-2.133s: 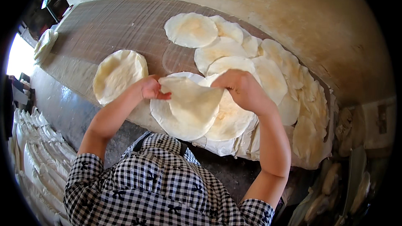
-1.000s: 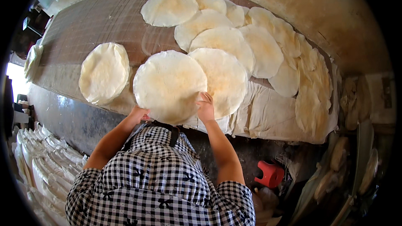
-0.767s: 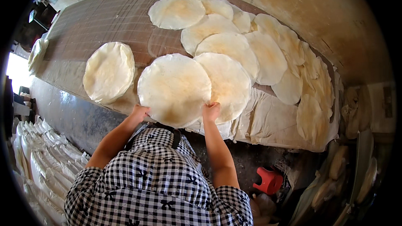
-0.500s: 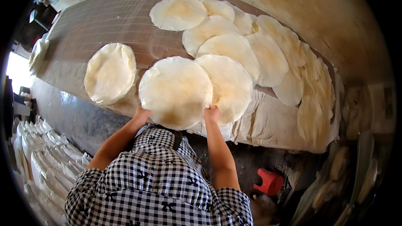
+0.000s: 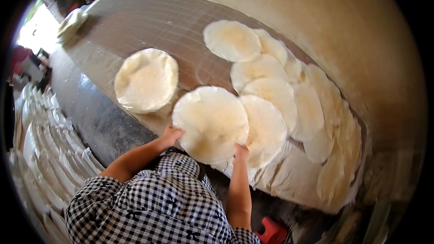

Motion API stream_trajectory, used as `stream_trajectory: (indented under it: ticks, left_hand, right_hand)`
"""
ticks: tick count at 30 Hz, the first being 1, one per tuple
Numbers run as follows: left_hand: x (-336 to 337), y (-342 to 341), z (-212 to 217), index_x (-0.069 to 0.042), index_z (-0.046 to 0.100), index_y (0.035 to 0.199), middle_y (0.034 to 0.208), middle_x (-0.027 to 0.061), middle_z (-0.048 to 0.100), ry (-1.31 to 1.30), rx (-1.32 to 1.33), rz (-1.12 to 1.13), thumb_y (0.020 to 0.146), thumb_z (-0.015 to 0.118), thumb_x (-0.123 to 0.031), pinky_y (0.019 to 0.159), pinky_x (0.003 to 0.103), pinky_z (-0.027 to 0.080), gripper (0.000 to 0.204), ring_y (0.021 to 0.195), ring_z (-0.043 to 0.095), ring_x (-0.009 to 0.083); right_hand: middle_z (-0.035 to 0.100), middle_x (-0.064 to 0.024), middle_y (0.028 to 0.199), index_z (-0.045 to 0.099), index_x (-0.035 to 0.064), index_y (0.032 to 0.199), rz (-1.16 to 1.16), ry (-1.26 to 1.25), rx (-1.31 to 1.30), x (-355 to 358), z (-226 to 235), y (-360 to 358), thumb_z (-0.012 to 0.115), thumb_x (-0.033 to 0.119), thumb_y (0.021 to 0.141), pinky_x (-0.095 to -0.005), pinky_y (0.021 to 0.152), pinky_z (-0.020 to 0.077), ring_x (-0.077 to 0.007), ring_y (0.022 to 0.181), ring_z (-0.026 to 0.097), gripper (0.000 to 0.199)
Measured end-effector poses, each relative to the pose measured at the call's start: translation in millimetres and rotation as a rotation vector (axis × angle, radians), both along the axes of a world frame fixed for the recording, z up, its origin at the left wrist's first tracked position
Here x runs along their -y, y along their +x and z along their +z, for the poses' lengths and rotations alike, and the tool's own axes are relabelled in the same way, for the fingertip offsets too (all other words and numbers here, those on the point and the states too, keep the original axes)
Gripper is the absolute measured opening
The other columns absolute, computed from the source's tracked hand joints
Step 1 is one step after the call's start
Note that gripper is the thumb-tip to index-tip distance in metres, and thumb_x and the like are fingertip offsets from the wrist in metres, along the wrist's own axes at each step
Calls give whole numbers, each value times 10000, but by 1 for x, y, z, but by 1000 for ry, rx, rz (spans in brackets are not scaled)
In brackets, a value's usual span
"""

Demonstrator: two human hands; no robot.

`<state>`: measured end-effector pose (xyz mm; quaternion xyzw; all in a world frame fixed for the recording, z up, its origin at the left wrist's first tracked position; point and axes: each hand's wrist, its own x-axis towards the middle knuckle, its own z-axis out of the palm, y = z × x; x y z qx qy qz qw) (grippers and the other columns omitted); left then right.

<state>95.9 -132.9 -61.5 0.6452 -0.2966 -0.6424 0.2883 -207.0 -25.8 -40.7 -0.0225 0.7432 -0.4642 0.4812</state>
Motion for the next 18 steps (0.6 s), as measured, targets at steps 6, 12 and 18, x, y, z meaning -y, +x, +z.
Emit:
stream_trajectory:
  ticks: [6, 12, 18]
  left_hand:
    - [32, -11, 98, 24, 504, 960, 803, 102, 572, -207, -25, -18, 705, 624, -39, 556, 324, 447, 289, 688, 560, 176]
    - [146, 50, 210, 34, 452, 1181, 828, 122, 571, -293, 36, 150, 631, 618, 25, 503, 312, 441, 574, 662, 561, 197]
    - [207, 184, 309, 60, 464, 1088, 881, 104, 587, -591, -56, 260, 708, 645, -10, 619, 302, 486, 427, 752, 588, 168]
  right_hand:
    - [562, -94, 983, 447, 68, 1141, -11, -287, 121, 35, 75, 4, 459, -106, 693, -366, 749, 499, -253, 894, 574, 481]
    - [513, -159, 1160, 351, 28, 1310, 352, -612, 164, 160, 218, 52, 410, -125, 702, -356, 888, 447, -254, 1025, 531, 629]
    - [529, -149, 1162, 436, 11, 1256, 496, -738, 181, 258, 292, 167, 419, -110, 733, -304, 887, 445, -220, 1021, 545, 537]
